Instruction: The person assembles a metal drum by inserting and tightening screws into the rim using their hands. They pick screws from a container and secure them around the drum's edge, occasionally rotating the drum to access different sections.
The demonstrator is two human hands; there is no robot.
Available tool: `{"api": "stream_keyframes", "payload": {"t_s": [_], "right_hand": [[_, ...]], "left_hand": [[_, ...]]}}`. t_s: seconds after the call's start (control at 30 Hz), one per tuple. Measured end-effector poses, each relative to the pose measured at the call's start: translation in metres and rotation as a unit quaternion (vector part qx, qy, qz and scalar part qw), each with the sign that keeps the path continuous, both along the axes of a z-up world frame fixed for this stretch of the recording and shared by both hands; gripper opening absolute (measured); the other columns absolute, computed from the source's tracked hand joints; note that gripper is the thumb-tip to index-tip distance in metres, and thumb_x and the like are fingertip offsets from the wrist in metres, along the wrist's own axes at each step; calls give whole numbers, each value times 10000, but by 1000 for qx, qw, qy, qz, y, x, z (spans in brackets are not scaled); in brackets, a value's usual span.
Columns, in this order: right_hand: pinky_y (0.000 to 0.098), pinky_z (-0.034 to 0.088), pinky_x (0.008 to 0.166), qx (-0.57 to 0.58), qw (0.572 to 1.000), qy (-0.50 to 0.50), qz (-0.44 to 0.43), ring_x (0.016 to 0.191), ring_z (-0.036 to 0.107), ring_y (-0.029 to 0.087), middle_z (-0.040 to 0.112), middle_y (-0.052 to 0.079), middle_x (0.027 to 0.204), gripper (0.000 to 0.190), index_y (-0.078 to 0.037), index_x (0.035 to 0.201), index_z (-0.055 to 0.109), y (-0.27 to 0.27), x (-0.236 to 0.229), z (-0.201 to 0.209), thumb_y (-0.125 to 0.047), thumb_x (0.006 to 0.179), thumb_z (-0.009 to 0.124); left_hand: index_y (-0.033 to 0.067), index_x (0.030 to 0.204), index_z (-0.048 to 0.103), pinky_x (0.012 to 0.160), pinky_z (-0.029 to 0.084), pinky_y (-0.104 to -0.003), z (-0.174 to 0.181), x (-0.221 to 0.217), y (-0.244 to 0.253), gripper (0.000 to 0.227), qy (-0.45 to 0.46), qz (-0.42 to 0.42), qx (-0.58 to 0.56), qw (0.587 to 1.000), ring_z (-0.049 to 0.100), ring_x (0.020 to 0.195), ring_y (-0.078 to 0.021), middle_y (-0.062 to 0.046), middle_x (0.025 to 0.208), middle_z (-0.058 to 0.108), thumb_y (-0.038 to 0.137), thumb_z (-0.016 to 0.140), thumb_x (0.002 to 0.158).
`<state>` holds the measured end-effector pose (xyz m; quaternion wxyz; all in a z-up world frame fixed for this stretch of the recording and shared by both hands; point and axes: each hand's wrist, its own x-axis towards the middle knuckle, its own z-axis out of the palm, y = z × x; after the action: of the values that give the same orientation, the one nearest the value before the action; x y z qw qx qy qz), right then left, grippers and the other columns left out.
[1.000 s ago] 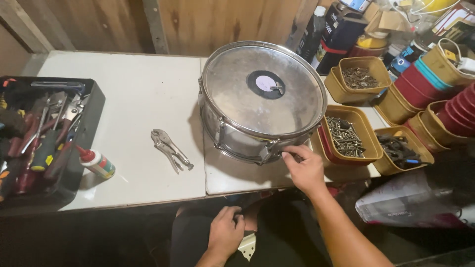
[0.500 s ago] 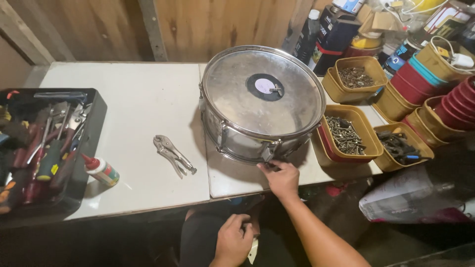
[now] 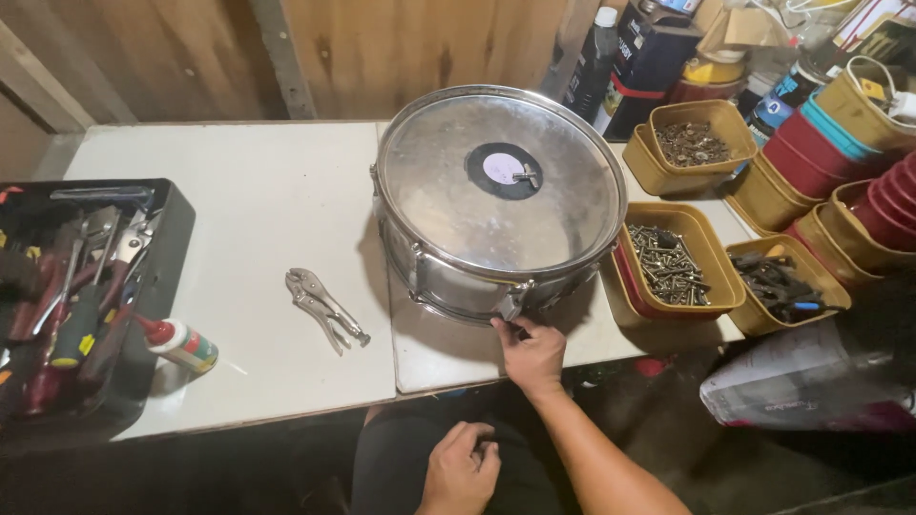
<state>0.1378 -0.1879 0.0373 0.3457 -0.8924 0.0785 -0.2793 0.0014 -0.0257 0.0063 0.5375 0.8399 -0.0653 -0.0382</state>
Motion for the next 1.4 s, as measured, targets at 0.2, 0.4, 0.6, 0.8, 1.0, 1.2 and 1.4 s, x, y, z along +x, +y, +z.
{"api": "stream_keyframes", "payload": {"t_s": [0.2, 0.4, 0.6, 0.8, 1.0, 1.2, 1.4], "right_hand": [[334, 486, 591, 26, 999, -44, 6, 489, 653, 198, 728, 37, 588, 373, -161, 782, 820, 0, 2, -3, -531, 810, 783], [329, 531, 629, 43, 998, 38, 14, 522, 656, 178, 731, 34, 585, 301, -235, 910, 856, -13, 3, -14, -480, 735, 858], [384, 527, 732, 63, 995, 72, -10, 709, 644, 281, 700, 138, 676, 326, -97, 809, 812, -25, -8, -26, -385, 656, 816], [416, 581, 679, 124, 991, 14, 41, 729, 722, 366, 709, 179, 694, 153, -84, 775, 816, -35, -17, -13, -156, 642, 838], [299, 552, 733, 113, 984, 54, 130, 719, 697, 165, 821, 6, 818, 278, -203, 1005, 849, -45, -18, -4, -216, 747, 749], [287, 570, 757, 175, 971, 90, 135, 808, 738, 154, 833, 32, 886, 251, -168, 1000, 846, -46, -24, 15, -234, 782, 739], [231, 596, 733, 253, 949, 130, 136, 751, 742, 89, 839, -6, 935, 196, -154, 993, 849, -52, -19, 18, -218, 818, 787]], "left_hand": [[188, 1100, 752, 768, 530, -310, 11, 8, -1, 251, 135, -21, 67, 988, 674, 713, -127, 45, 958, 707, 306, 636, 912], [158, 952, 746, 564, 531, -267, 38, 18, -6, 125, -229, 86, 26, 969, 617, 543, -132, 10, 820, 700, 177, 661, 862], [159, 950, 731, 697, 540, -334, 158, 79, -17, 63, -354, 126, 49, 925, 677, 768, -205, -11, 867, 717, 179, 688, 908], [171, 886, 709, 526, 547, -352, 184, 135, -49, 199, -476, 163, 177, 846, 667, 653, -241, -3, 730, 553, 346, 780, 823], [182, 787, 661, 480, 454, -374, 175, 141, -73, 211, -473, 225, 264, 810, 577, 615, -223, -13, 732, 541, 330, 763, 897], [109, 855, 686, 437, 430, -379, 172, 139, -82, 131, -459, 194, 229, 836, 545, 605, -231, -35, 765, 555, 219, 732, 909], [105, 859, 685, 427, 352, -240, 197, 145, -84, 239, -446, 227, 217, 838, 489, 550, -99, 4, 731, 605, 278, 622, 1012]]}}
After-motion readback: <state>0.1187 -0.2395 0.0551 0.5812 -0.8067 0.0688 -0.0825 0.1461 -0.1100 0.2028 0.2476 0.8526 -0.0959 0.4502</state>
